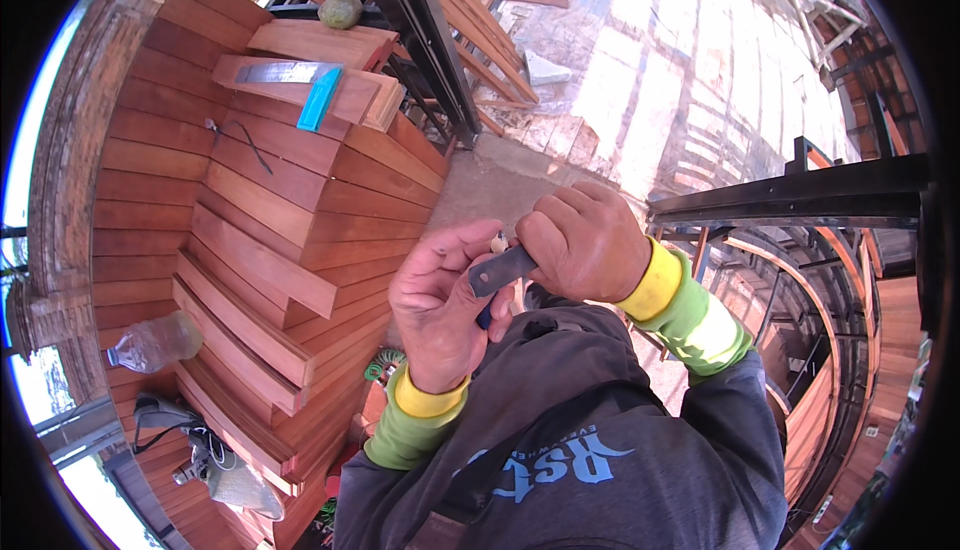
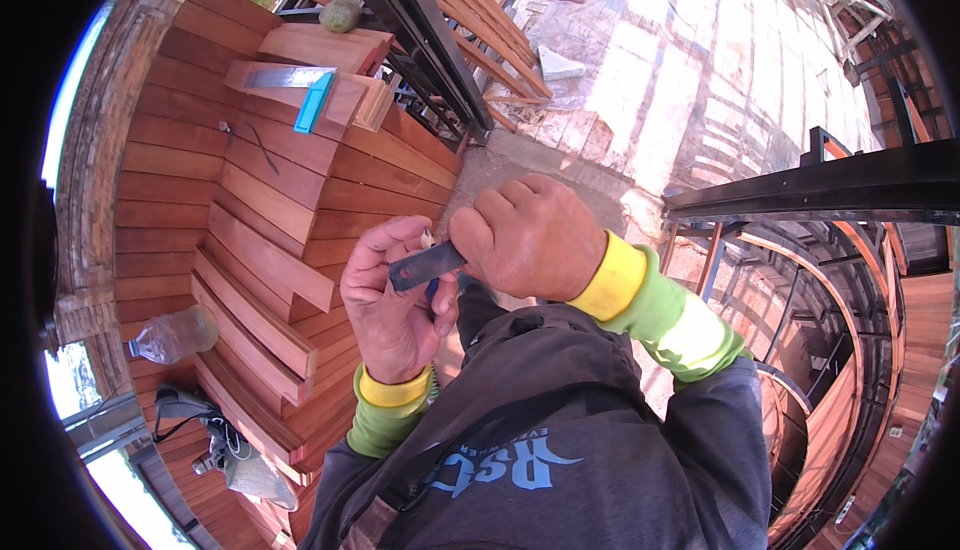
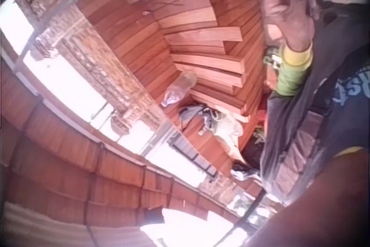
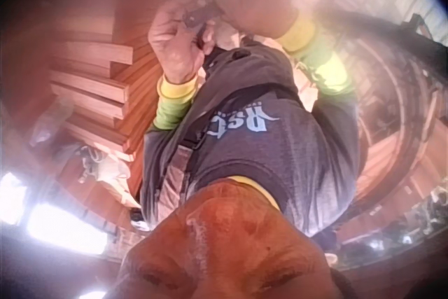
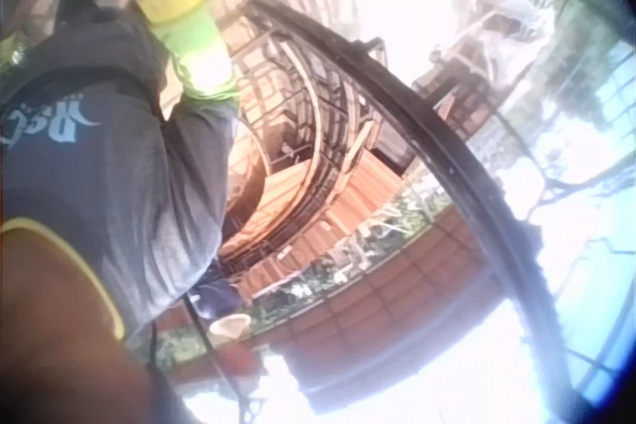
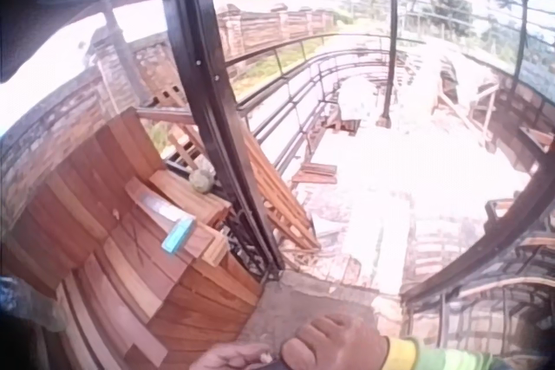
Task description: The person installs wooden planks onto a curved wooden structure. They use a utility knife to trim the ends of the planks for a precise fit and a pencil to mark measurements. The person repeatedly positions, marks, and cuts the planks to fit the curved surface.
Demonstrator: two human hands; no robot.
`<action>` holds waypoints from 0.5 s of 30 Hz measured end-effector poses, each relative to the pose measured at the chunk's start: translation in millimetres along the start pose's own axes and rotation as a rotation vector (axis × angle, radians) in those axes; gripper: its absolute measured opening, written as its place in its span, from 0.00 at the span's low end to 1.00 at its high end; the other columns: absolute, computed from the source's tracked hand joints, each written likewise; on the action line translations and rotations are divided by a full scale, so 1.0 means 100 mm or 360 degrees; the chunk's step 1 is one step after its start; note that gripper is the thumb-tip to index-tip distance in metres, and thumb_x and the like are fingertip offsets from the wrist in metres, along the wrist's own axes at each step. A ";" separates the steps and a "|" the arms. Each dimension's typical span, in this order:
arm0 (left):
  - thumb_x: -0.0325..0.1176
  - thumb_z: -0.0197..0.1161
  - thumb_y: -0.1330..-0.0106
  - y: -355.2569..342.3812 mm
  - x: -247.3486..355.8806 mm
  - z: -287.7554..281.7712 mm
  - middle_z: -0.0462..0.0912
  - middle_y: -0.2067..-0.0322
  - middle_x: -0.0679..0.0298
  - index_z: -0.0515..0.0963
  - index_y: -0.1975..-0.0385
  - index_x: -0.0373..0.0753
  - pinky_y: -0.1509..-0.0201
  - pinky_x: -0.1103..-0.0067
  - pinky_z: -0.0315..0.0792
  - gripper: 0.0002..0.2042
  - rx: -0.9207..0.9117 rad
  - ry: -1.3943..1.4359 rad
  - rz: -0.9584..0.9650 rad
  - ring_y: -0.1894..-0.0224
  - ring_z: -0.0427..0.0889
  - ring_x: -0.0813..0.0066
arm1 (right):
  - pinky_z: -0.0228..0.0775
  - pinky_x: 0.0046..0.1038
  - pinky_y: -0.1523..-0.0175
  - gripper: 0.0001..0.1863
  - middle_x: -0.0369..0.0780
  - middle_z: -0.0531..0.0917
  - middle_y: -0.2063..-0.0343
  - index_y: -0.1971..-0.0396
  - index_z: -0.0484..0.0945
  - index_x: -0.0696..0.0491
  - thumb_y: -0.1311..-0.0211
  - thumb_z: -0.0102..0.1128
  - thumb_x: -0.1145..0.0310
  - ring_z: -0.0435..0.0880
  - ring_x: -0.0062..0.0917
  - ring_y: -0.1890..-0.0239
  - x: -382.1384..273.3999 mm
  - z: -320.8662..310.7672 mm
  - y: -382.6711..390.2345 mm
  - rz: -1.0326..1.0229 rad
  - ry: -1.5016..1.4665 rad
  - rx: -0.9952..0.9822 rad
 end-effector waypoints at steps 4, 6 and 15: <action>0.24 0.62 0.39 -0.03 0.02 0.05 0.79 0.69 0.56 0.69 0.51 0.28 0.86 0.88 0.65 0.17 0.0041 -0.0003 -0.0048 0.80 0.73 0.81 | 0.65 0.28 0.79 0.14 0.35 0.66 0.87 0.82 0.65 0.50 0.60 0.63 0.64 0.73 0.26 0.84 0.02 0.00 -0.03 -0.0041 0.0048 0.0020; 0.24 0.62 0.39 -0.03 0.03 0.04 0.79 0.69 0.56 0.70 0.51 0.28 0.86 0.89 0.63 0.17 0.0059 -0.0012 -0.0063 0.80 0.72 0.81 | 0.65 0.28 0.79 0.13 0.34 0.66 0.87 0.83 0.65 0.50 0.60 0.62 0.65 0.73 0.26 0.84 0.02 0.01 -0.05 -0.0068 0.0075 0.0029; 0.24 0.60 0.37 -0.05 0.05 0.03 0.78 0.70 0.57 0.70 0.51 0.29 0.85 0.91 0.59 0.16 0.0078 -0.0098 -0.0073 0.81 0.70 0.84 | 0.65 0.27 0.79 0.12 0.35 0.65 0.87 0.83 0.65 0.51 0.65 0.60 0.66 0.72 0.26 0.84 0.07 0.01 -0.10 -0.0137 0.0089 -0.0017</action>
Point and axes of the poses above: each hand's wrist, its own y-axis away from the middle knuckle, its own z-axis out of the palm, x = y × z, the point moved 2 cm from there along -y, towards the middle knuckle
